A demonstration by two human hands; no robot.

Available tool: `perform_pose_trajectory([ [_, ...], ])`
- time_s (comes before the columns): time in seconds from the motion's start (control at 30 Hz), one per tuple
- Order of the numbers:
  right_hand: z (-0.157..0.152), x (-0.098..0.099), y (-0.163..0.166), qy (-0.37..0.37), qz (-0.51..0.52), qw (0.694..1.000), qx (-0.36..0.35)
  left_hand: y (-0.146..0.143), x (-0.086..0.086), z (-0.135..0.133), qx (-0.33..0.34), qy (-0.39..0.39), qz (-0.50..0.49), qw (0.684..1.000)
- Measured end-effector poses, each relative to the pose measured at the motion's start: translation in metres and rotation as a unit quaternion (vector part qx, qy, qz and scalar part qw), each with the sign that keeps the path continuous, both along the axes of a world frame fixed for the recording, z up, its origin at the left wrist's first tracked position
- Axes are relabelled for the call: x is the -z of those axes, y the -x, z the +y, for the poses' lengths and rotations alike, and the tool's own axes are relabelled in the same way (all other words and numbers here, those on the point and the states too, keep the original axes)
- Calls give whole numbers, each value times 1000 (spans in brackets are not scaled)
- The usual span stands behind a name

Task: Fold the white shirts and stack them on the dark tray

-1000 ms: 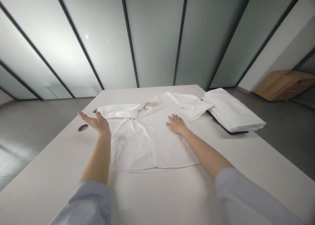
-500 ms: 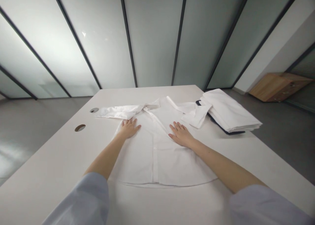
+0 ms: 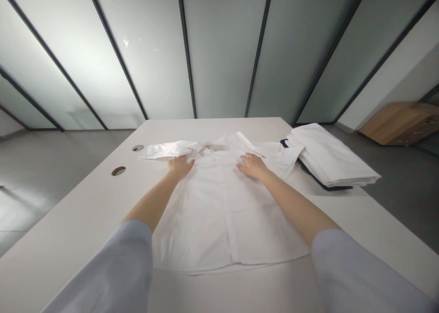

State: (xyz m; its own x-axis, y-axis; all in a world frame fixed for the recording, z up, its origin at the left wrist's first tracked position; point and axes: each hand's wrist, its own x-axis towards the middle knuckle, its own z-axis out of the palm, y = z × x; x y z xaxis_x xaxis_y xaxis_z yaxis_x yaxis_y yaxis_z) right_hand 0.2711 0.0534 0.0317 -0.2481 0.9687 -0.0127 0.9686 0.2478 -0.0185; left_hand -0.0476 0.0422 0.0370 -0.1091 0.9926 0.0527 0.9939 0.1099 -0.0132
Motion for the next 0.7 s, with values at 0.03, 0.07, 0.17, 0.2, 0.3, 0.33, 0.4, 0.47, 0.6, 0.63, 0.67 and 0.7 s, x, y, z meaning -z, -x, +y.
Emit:
perform_pose_trajectory([
  [0.03, 5, 4, 1, 3, 7, 1000, -5, 4, 3, 2, 11, -5, 10, 1000],
  [0.07, 9, 9, 3, 10, 12, 1000, -3, 8, 6, 2, 21, -12, 21, 999],
  [0.17, 8, 25, 6, 32, 16, 999, 25, 20, 18, 1, 41, -31, 39, 998],
  [0.2, 4, 29, 7, 33, 15, 999, 32, 24, 21, 0, 41, -29, 37, 998],
  [0.3, -13, 36, 8, 27, 6, 999, 41, 32, 26, -6, 19, 3, 23, 1000],
  [0.33, -20, 36, 9, 23, 1, 999, 41, 34, 27, -8, 7, 13, 19, 1000],
  [0.4, -31, 33, 8, 14, -11, 999, 37, 35, 24, -11, -18, 23, 6, 1000],
  [0.47, -38, 25, 8, 9, -19, 999, 26, 35, 19, -12, -46, 21, -26, 998],
  [0.6, -37, 7, 4, -1, -26, 999, 24, 41, -1, -1, -118, -41, -103, 987],
  [0.63, -34, 4, 3, -4, -26, 999, 26, 44, -5, 5, -140, -52, -117, 982],
  [0.67, -30, 2, 1, -7, -25, 999, 26, 49, -10, 10, -162, -53, -127, 977],
  [0.7, -26, 1, -2, -10, -22, 999, 24, 54, -13, 15, -179, -47, -134, 974],
])
